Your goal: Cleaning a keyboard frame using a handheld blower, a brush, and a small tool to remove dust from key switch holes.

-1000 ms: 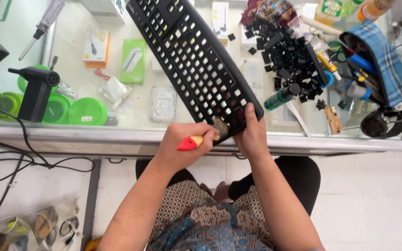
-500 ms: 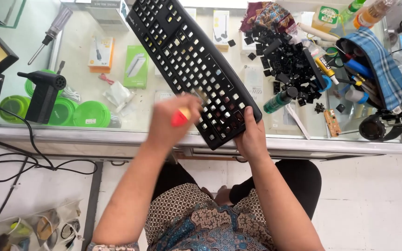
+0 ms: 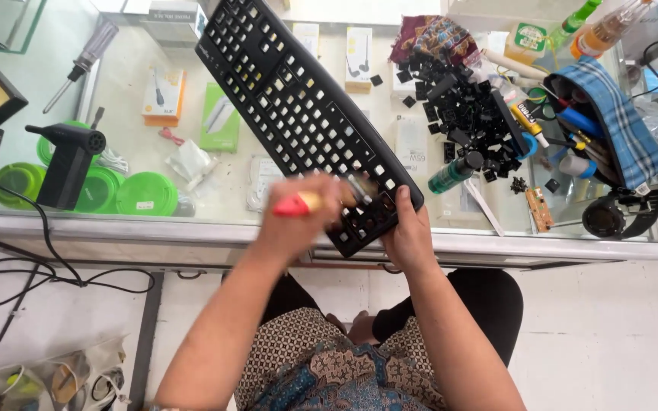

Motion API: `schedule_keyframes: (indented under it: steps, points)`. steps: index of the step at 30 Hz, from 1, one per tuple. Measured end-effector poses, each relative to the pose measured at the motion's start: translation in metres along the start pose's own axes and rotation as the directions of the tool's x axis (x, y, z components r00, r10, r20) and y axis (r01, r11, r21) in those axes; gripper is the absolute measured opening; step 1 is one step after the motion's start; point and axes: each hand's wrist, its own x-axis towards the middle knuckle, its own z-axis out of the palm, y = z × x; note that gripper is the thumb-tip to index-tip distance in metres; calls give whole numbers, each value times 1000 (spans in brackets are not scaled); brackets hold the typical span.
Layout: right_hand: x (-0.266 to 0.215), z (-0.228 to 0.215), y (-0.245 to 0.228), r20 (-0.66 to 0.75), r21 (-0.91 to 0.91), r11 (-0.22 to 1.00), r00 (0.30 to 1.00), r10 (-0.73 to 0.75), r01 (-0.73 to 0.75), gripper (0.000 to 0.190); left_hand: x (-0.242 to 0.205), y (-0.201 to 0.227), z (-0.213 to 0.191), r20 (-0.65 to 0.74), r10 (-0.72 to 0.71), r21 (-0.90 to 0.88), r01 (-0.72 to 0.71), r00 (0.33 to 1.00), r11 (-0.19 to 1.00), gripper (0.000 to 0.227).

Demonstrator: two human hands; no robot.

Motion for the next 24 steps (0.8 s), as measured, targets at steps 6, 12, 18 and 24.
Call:
schedule_keyframes:
  steps: [6,12,18,24]
  points:
    - [5,-17,11,41,-31,1000,999,4,-3,38,-1,22,6,-14,-66,-37,66,998,997,15]
    - [-12,12,-10,46,-157,988,999,20,-13,61,9,26,1,-36,-94,-69,91,995,993,20]
    - [-15,15,-7,13,-337,941,1000,19,-13,85,8,18,3,-87,-46,-98,37,995,994,20]
    - [2,-30,10,219,-370,921,975,-45,126,64,9,18,-3,-19,-169,-272,158,985,949,25]
